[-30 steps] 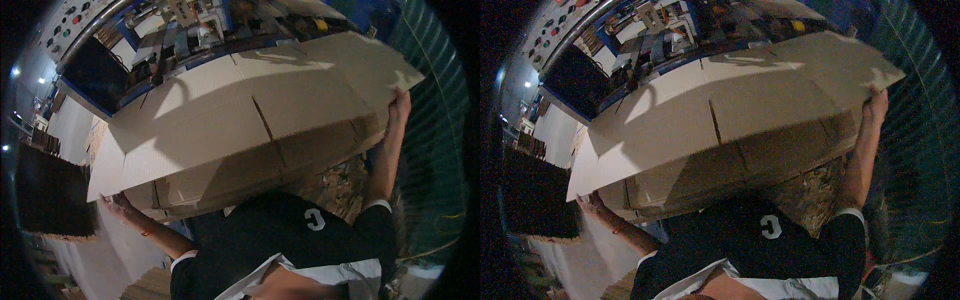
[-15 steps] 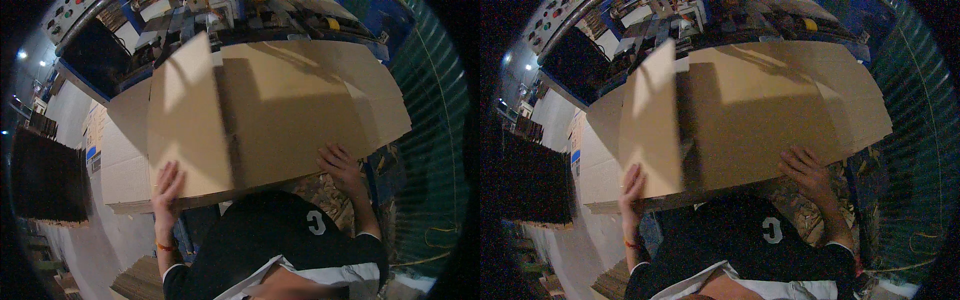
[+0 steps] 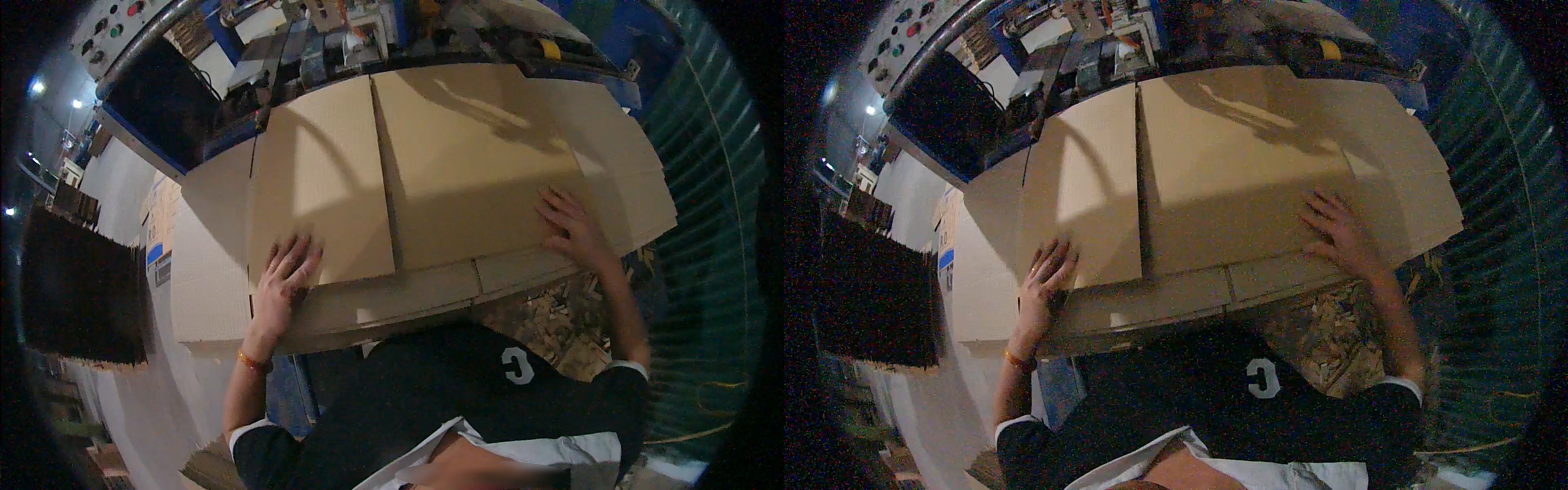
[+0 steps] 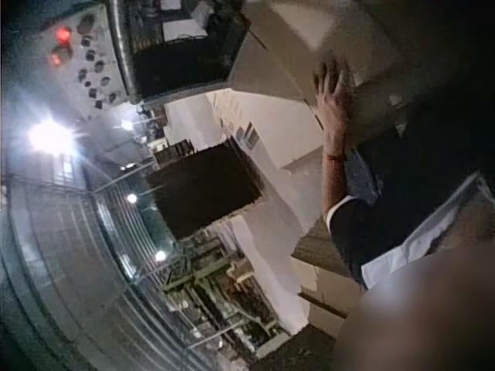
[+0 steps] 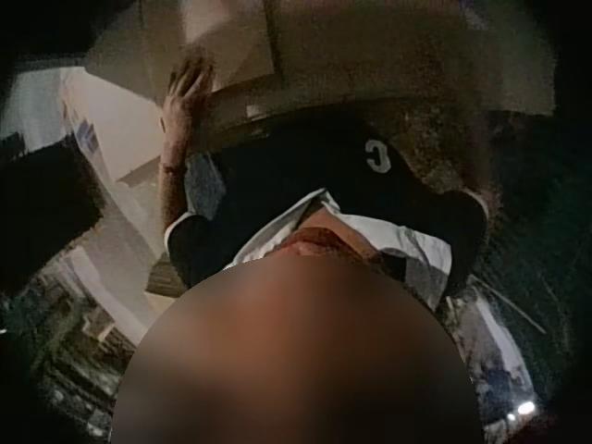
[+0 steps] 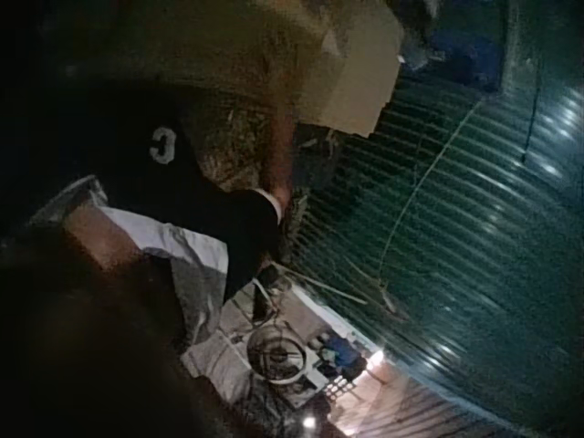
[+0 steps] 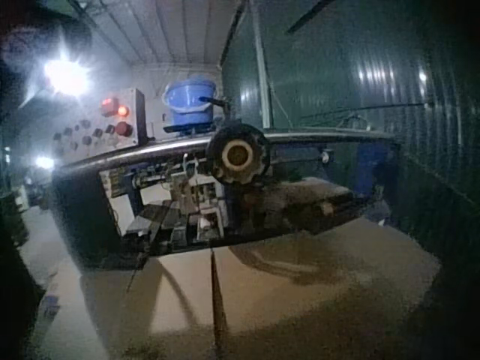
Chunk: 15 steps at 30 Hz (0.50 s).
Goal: The person repeatedly picks up flat cardboard sheets from a stack and places them onto a machine table, aligning them by hand. The person continues this repetitive stacking action throughout the clip.
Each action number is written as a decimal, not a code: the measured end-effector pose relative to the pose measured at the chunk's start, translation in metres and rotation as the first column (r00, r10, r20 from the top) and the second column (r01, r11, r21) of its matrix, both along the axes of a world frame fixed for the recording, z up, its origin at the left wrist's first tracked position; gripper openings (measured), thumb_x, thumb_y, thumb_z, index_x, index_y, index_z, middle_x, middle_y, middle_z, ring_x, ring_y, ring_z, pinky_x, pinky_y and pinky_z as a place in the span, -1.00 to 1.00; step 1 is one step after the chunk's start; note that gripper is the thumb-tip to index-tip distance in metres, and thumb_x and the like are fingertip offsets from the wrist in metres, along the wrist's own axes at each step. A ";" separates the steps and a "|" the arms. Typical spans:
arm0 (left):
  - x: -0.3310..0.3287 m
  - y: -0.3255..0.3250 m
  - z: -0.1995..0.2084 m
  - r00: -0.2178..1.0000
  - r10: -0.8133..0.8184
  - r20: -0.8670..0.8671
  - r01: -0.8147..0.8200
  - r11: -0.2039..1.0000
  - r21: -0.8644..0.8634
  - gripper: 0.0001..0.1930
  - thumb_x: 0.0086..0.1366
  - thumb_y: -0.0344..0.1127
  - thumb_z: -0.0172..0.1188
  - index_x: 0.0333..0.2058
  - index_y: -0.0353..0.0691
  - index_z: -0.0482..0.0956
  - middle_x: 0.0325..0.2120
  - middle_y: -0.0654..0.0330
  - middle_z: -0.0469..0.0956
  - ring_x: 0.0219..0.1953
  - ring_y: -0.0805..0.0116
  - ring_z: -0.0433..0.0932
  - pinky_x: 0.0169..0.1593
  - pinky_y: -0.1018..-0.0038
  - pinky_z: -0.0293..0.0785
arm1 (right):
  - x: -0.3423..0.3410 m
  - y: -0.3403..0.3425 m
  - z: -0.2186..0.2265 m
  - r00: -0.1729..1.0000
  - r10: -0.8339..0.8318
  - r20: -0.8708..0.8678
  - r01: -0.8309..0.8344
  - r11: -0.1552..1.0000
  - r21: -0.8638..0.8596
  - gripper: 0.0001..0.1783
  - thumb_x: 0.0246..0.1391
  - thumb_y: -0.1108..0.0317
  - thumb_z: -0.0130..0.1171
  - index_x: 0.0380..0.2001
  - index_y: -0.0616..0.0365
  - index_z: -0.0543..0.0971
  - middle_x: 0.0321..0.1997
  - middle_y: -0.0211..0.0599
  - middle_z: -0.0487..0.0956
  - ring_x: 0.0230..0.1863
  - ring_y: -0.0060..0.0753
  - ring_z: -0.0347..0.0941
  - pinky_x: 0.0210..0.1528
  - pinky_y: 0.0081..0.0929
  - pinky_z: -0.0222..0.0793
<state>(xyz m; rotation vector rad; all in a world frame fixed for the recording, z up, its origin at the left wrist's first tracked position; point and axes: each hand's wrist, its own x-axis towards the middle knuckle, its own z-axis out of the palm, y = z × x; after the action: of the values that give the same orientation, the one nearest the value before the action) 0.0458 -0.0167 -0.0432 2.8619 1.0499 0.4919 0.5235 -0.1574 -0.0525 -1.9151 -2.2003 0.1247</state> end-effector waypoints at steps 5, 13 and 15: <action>0.033 0.063 -0.002 0.986 0.031 0.163 -0.032 0.999 0.003 -0.35 -0.04 -0.55 0.16 0.11 -0.03 0.34 0.14 0.09 0.25 0.16 0.07 0.24 0.24 0.22 0.11 | 0.024 0.073 -0.002 0.982 -0.015 0.187 -0.001 0.996 0.088 -0.32 -0.13 0.01 0.16 0.09 0.02 0.38 0.22 -0.26 0.29 0.23 -0.07 0.14 0.25 -0.20 0.03; 0.076 0.167 -0.012 0.938 0.082 0.336 -0.147 0.974 0.171 -0.51 0.12 -0.55 -0.01 0.08 -0.11 0.34 0.06 -0.05 0.31 0.10 -0.02 0.29 0.11 0.25 0.26 | 0.058 0.184 -0.023 0.963 -0.257 0.084 0.237 0.952 0.192 -0.42 -0.01 -0.11 0.04 0.02 -0.05 0.45 0.03 -0.20 0.42 -0.01 -0.05 0.32 0.05 -0.19 0.23; 0.083 0.193 -0.008 0.948 0.080 0.307 -0.163 0.953 0.255 -0.55 0.17 -0.50 -0.06 0.08 -0.19 0.32 0.04 -0.09 0.32 0.09 -0.05 0.30 0.09 0.22 0.27 | 0.050 0.207 -0.029 0.925 -0.379 -0.027 0.379 0.915 0.137 -0.46 0.00 -0.09 0.05 -0.02 -0.03 0.49 -0.09 -0.15 0.44 -0.06 -0.05 0.35 -0.01 -0.16 0.26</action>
<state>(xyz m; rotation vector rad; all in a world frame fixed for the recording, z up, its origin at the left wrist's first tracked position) 0.1288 0.1763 -0.0516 2.8300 1.1898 1.1199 0.5734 0.0500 -0.0815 -2.2124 -1.7390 -0.0927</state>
